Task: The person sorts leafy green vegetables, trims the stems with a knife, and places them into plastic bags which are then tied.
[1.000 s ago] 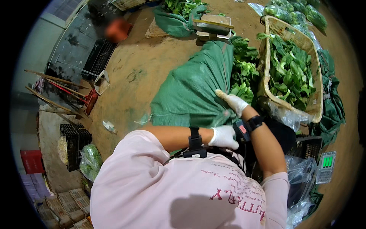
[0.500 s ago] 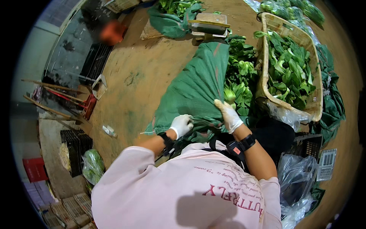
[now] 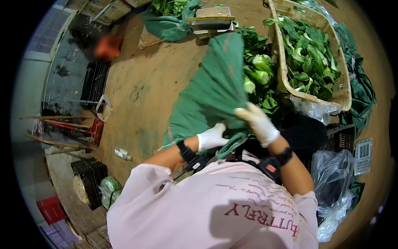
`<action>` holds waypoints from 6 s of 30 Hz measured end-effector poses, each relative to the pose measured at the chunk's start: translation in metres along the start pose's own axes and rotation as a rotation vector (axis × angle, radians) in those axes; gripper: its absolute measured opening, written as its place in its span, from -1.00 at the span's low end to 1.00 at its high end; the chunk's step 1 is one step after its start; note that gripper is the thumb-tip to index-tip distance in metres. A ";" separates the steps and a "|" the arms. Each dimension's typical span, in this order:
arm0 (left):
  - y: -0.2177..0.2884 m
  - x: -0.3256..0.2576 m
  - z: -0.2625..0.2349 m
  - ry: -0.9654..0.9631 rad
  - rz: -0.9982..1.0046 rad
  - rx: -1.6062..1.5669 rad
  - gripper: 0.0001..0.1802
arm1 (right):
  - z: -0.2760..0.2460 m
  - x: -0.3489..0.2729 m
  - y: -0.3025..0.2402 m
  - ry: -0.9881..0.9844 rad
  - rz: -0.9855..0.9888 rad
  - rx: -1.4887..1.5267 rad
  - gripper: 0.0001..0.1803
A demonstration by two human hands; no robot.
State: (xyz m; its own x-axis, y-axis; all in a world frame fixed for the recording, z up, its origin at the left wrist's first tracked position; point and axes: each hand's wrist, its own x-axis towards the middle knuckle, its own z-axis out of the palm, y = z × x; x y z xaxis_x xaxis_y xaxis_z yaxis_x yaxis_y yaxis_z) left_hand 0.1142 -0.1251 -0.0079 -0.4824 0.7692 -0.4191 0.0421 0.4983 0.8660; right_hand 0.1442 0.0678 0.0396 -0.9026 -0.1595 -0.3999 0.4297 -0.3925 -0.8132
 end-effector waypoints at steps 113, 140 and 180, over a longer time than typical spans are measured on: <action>0.197 0.222 0.014 -0.009 0.902 0.413 0.10 | -0.178 -0.060 -0.027 0.333 -0.439 0.364 0.05; 0.144 0.221 0.069 0.223 0.415 -0.349 -0.49 | -0.184 -0.027 0.005 0.730 -0.870 0.467 -0.38; 0.182 0.232 0.074 -0.131 0.282 -0.495 -0.04 | -0.188 -0.047 -0.001 0.489 -0.765 0.549 -0.39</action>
State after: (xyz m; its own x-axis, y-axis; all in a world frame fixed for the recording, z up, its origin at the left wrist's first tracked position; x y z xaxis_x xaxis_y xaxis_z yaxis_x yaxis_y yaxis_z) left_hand 0.0746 0.1735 0.0321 -0.3985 0.9036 -0.1570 -0.2758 0.0452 0.9601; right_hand 0.1915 0.2461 -0.0207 -0.7661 0.6367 -0.0883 -0.4295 -0.6092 -0.6666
